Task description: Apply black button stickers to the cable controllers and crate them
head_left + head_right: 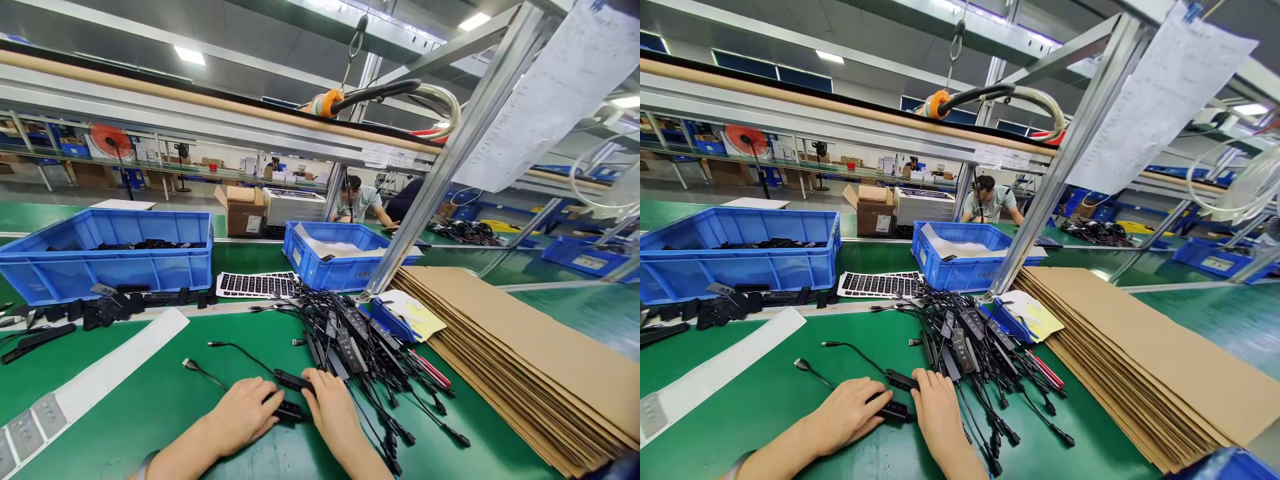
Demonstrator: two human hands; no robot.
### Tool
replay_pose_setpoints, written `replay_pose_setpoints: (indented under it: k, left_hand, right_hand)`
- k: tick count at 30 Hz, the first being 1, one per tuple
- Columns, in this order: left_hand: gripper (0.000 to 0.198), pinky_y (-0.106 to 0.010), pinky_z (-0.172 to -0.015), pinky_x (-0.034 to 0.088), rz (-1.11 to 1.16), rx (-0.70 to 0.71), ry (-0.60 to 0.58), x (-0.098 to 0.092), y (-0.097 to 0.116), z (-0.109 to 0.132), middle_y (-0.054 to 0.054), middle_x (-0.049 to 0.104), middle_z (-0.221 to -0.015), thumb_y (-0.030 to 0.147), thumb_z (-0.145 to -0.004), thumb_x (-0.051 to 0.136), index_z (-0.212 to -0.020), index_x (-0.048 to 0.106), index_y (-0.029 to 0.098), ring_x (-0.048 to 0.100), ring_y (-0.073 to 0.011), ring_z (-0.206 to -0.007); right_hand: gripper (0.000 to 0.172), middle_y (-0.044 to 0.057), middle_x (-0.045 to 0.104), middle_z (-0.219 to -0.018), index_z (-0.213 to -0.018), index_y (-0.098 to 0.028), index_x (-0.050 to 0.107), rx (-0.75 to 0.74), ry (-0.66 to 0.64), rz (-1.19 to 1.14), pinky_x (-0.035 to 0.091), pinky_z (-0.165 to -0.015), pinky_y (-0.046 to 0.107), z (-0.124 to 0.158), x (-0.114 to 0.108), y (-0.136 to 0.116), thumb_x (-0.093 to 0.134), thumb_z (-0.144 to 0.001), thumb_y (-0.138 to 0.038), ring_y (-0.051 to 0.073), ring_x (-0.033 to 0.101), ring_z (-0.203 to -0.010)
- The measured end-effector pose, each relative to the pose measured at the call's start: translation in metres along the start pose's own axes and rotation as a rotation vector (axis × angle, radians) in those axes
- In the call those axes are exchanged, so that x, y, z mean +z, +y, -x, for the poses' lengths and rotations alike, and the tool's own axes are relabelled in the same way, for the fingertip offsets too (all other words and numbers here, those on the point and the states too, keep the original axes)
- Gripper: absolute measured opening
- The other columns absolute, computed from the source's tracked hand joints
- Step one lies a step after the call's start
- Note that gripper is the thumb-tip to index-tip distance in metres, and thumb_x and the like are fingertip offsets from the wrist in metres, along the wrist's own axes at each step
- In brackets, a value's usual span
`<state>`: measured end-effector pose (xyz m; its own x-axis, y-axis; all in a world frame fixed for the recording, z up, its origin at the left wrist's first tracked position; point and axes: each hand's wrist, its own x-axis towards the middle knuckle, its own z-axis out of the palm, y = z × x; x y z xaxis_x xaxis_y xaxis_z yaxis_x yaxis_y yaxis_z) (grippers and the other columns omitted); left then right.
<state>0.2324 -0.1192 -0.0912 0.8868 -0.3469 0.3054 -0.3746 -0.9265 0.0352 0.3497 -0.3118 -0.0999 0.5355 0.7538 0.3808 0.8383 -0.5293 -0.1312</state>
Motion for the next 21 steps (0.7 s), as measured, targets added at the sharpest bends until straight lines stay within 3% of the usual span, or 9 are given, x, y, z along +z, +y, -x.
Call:
replay_pose_setpoints:
  k: [3,6,10,14,16,18,21]
  left_hand:
    - [0.035,-0.033,-0.062,0.056,0.021,-0.027,0.025,-0.002,0.000,0.001,-0.009,0.065,-0.102,0.024,-0.097,0.043,-0.130,0.047,0.018,0.066,-0.0217,-0.076]
    - [0.041,-0.033,-0.069,0.056,0.113,-0.079,0.028,-0.005,-0.002,0.000,-0.008,0.062,-0.103,0.029,-0.095,0.049,-0.135,0.044,0.023,0.063,-0.0209,-0.082]
    - [0.043,-0.035,-0.073,0.053,0.172,-0.128,0.053,-0.005,-0.003,-0.002,-0.006,0.059,-0.100,0.023,-0.093,0.052,-0.135,0.043,0.025,0.058,-0.0207,-0.083]
    - [0.043,-0.044,-0.090,0.047,0.240,-0.145,0.083,-0.006,-0.004,-0.004,-0.012,0.055,-0.120,0.033,-0.087,0.064,-0.125,0.050,0.022,0.052,-0.0275,-0.106]
    - [0.033,-0.042,-0.091,0.045,0.291,-0.111,0.037,-0.009,-0.004,-0.005,-0.010,0.056,-0.118,0.035,-0.088,0.063,-0.117,0.054,0.023,0.052,-0.0264,-0.106]
    - [0.027,-0.038,-0.084,0.045,0.321,-0.110,-0.022,-0.012,-0.003,-0.005,-0.006,0.059,-0.105,0.036,-0.090,0.059,-0.113,0.056,0.023,0.053,-0.0229,-0.093]
    - [0.028,-0.035,-0.078,0.043,0.306,-0.122,-0.063,-0.015,-0.001,-0.004,-0.006,0.058,-0.101,0.041,-0.090,0.057,-0.111,0.057,0.022,0.051,-0.0219,-0.086]
  right_hand:
    - [0.013,0.005,0.067,-0.085,-0.092,-0.021,0.059,0.071,-0.015,-0.071,0.048,-0.067,0.035,-0.002,-0.005,0.000,0.051,-0.090,-0.012,0.023,0.064,-0.077]
    - [0.016,0.004,0.068,-0.087,-0.094,-0.022,0.060,0.090,-0.022,-0.130,0.048,-0.068,0.033,-0.002,-0.006,0.000,0.049,-0.090,-0.011,0.023,0.065,-0.078]
    - [0.020,0.003,0.070,-0.088,-0.094,-0.023,0.062,0.076,-0.026,-0.218,0.049,-0.070,0.031,0.002,-0.010,-0.011,0.049,-0.087,-0.009,0.021,0.067,-0.080]
    - [0.022,-0.001,0.070,-0.085,-0.098,-0.025,0.061,-0.027,-0.111,-0.332,0.048,-0.068,0.024,0.000,-0.017,-0.015,0.044,-0.093,-0.012,0.016,0.067,-0.075]
    - [0.016,0.002,0.067,-0.084,-0.099,-0.023,0.060,0.007,-0.035,-0.180,0.049,-0.065,0.026,-0.008,-0.015,-0.005,0.045,-0.095,-0.016,0.018,0.066,-0.074]
    - [0.013,0.009,0.064,-0.084,-0.100,-0.018,0.060,0.086,0.092,0.092,0.049,-0.063,0.032,-0.017,-0.010,0.009,0.050,-0.092,-0.020,0.025,0.064,-0.075]
    - [0.023,0.013,0.062,-0.084,-0.105,-0.015,0.063,0.132,0.148,0.313,0.049,-0.062,0.038,-0.026,-0.001,0.024,0.055,-0.085,-0.011,0.029,0.061,-0.077]
